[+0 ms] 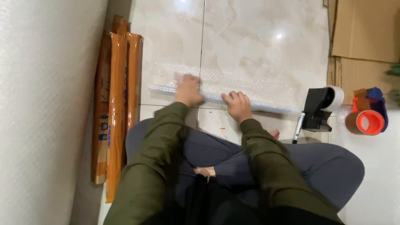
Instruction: The person sits on the floor and wraps a blue ruler with bubble wrap. They roll the bubble wrap around the ruler and secure it with tape. Finally, they place the wrapped ruler onto a piece of cardboard.
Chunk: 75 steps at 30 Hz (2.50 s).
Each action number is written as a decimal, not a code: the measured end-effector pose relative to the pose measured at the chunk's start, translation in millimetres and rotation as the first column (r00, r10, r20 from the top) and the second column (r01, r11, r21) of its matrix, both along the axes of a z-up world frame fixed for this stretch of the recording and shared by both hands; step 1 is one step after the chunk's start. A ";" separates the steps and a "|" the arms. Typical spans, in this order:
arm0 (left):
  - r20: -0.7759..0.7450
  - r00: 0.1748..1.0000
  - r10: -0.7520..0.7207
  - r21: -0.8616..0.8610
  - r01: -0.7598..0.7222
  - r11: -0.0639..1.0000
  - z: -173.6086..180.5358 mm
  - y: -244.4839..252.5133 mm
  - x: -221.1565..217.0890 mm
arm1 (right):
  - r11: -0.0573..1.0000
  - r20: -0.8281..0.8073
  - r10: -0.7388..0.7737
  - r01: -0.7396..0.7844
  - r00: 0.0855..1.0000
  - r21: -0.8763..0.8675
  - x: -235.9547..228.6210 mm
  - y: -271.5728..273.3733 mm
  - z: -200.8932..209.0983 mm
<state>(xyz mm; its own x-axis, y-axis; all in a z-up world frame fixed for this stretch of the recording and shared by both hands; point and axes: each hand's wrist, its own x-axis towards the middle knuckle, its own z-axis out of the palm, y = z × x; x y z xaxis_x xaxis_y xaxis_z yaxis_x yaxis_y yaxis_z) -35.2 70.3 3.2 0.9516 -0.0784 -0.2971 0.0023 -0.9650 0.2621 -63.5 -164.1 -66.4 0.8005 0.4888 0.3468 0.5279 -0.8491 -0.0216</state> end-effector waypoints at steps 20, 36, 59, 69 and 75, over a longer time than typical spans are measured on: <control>0.179 0.984 0.028 -0.124 -0.005 0.992 -22.9 -77.3 -2.8 | 0.983 -0.436 -0.175 0.178 0.883 -0.035 13.1 26.7 67.9; -0.052 0.999 0.011 0.020 -0.010 1.000 -48.3 -81.1 56.5 | 0.991 0.076 -0.071 0.062 0.995 0.115 59.3 15.4 12.4; 0.149 0.964 -0.220 -0.170 0.245 0.955 -44.2 -79.1 96.9 | 0.967 -0.111 -0.069 0.094 0.991 0.235 66.3 -0.4 13.4; 0.225 0.914 -0.337 -0.043 0.355 0.934 -62.5 -81.7 63.5 | 0.977 -0.323 -0.031 0.097 0.946 0.189 42.9 -6.4 20.9; 0.191 0.955 -0.225 -0.243 0.268 0.932 -47.7 -83.7 49.9 | 0.922 -0.480 -0.183 0.318 0.858 0.218 41.5 3.9 23.4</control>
